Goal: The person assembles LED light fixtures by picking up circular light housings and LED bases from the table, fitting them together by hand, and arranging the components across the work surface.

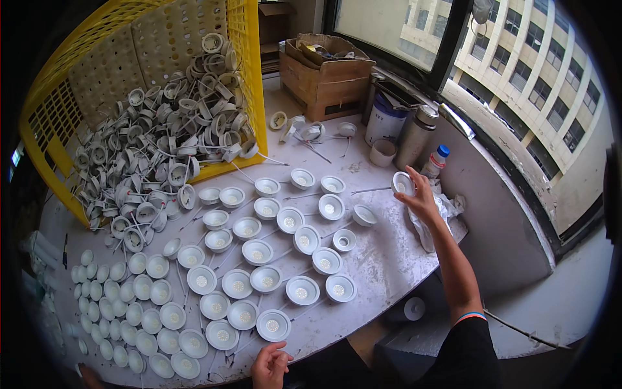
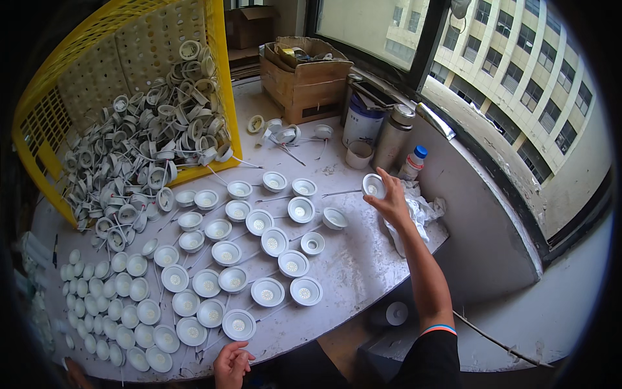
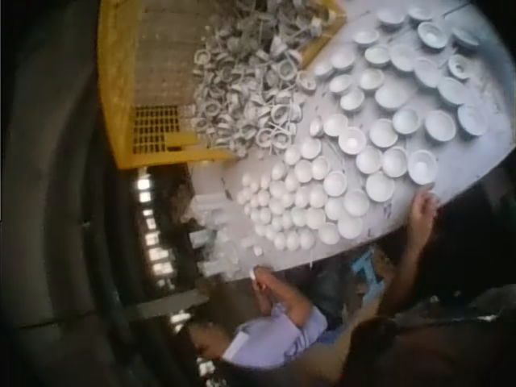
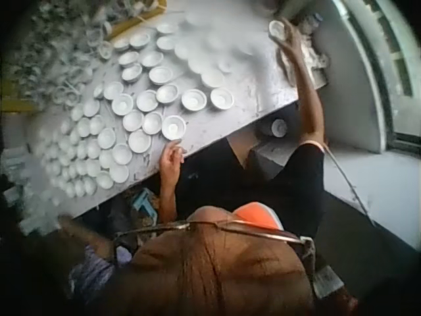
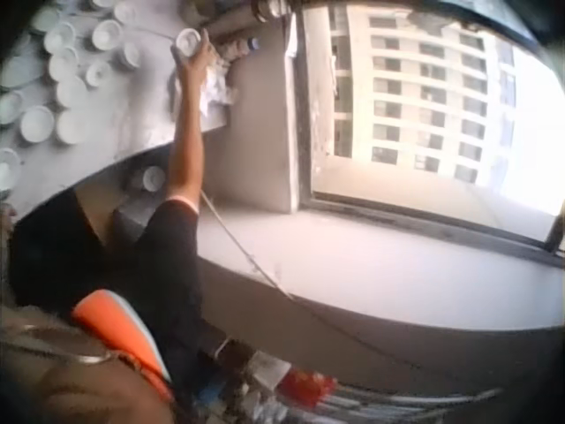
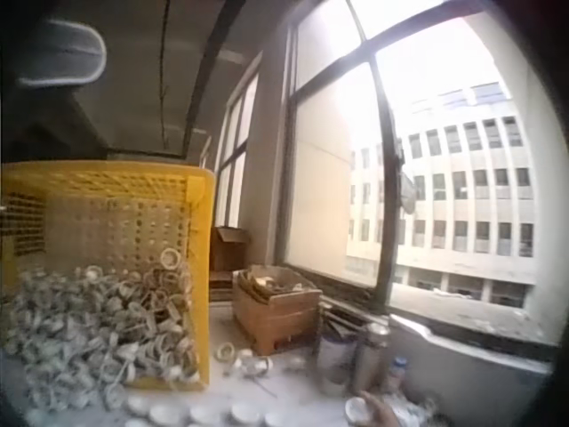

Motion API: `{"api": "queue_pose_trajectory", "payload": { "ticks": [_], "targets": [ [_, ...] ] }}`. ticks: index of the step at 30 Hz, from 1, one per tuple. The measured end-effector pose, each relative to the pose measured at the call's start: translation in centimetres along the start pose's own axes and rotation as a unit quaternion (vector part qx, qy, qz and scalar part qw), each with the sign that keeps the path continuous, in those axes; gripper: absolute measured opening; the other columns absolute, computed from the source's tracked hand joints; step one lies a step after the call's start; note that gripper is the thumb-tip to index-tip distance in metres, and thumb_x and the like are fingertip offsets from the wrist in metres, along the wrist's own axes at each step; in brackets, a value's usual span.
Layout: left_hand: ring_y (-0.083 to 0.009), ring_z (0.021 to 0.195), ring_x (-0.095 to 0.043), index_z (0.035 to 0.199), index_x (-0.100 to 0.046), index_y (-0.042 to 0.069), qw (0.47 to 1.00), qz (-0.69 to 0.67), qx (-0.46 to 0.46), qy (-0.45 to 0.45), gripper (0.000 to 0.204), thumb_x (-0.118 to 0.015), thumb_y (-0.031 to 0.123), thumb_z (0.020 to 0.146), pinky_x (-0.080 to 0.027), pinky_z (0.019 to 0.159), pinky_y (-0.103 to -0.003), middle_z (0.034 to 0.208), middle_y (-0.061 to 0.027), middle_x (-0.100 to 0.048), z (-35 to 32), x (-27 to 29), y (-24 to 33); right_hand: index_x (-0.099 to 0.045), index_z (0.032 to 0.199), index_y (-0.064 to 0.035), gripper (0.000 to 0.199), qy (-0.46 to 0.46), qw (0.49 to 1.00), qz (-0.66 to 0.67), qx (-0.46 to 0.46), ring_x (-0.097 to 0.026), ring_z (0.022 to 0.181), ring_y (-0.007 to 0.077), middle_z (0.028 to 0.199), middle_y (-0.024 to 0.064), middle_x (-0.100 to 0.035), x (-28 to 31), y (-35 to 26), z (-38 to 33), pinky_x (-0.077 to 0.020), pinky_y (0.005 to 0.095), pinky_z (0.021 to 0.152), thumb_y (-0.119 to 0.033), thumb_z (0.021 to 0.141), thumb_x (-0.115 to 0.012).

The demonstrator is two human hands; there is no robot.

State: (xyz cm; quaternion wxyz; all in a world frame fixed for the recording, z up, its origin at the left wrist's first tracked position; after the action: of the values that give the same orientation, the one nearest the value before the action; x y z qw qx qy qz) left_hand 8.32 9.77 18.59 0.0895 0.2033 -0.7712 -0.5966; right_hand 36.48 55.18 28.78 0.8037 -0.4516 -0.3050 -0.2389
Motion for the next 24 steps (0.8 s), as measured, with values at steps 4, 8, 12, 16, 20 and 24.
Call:
{"api": "queue_pose_trajectory", "payload": {
  "ticks": [4,8,12,16,20,24],
  "targets": [
    [-0.0058,0.069,-0.048,0.121,-0.056,0.001,0.998,0.060,0.015,0.025,0.028,-0.054,0.015,0.096,-0.040,0.062,-0.020,0.087,-0.0012,-0.061,-0.1,0.8,-1.9,-0.045,0.139,-0.0071,0.086,-0.059,0.997,-0.046,-0.019,-0.048,0.119,0.0366,0.126,0.0239,-0.051,-4.8,2.7,1.1,-0.0388,0.0401,0.103,-0.026,0.063,-0.081],
    [-0.0065,0.070,-0.050,0.121,-0.057,0.003,0.993,0.101,0.045,0.044,0.028,-0.054,0.016,0.096,-0.042,0.063,-0.021,0.087,-0.0015,-0.061,-0.2,1.3,-4.0,-0.043,0.141,-0.0110,0.088,-0.145,0.988,0.014,-0.041,-0.048,0.120,0.0375,0.129,0.0246,-0.048,-9.5,3.9,2.0,-0.0408,0.0403,0.102,-0.031,0.065,-0.082],
    [-0.0086,0.073,-0.053,0.118,-0.059,0.002,0.984,0.172,-0.003,0.047,0.027,-0.054,0.015,0.096,-0.044,0.065,-0.022,0.089,-0.0023,-0.062,0.2,1.2,-4.8,-0.040,0.143,-0.0128,0.090,-0.192,0.978,0.055,-0.061,-0.049,0.122,0.0351,0.131,0.0263,-0.046,-11.7,3.7,2.6,-0.0417,0.0396,0.101,-0.040,0.068,-0.081],
    [-0.0120,0.074,-0.058,0.114,-0.062,0.002,0.973,0.222,-0.031,0.062,0.023,-0.055,0.013,0.094,-0.048,0.067,-0.026,0.092,-0.0062,-0.065,0.2,1.1,-4.8,-0.049,0.136,-0.0113,0.077,-0.131,0.985,0.092,-0.061,-0.051,0.117,0.0336,0.127,0.0228,-0.050,-10.2,1.2,2.4,-0.0426,0.0419,0.099,-0.038,0.071,-0.079],
    [-0.0138,0.074,-0.061,0.111,-0.063,0.002,0.961,0.259,-0.058,0.075,0.022,-0.055,0.012,0.094,-0.049,0.066,-0.028,0.088,-0.0084,-0.067,0.4,1.4,-4.4,-0.065,0.115,-0.0100,0.047,-0.115,0.984,0.102,0.094,-0.053,0.110,0.0299,0.116,0.0125,-0.060,-8.4,-5.3,-1.2,-0.0431,0.0433,0.093,-0.029,0.074,-0.078],
    [-0.0148,0.074,-0.063,0.110,-0.064,0.003,0.968,0.239,-0.036,0.063,0.021,-0.055,0.012,0.094,-0.050,0.066,-0.029,0.084,-0.0072,-0.067,0.3,1.6,-5.2,-0.068,0.101,-0.0116,0.037,-0.222,0.929,-0.053,0.290,-0.053,0.103,0.0245,0.112,0.0026,-0.063,-10.0,-11.2,-6.6,-0.0419,0.0374,0.088,-0.028,0.070,-0.080]
  ]
}}
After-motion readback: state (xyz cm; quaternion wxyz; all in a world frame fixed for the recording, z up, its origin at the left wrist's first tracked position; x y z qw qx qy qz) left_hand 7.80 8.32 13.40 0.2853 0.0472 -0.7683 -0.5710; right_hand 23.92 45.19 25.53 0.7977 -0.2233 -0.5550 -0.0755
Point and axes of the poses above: each hand's wrist, its own z-axis towards the middle knuckle, its own x-axis out of the back of the hand, y = z × x, the point moved 7 cm from there along z, towards the middle knuckle
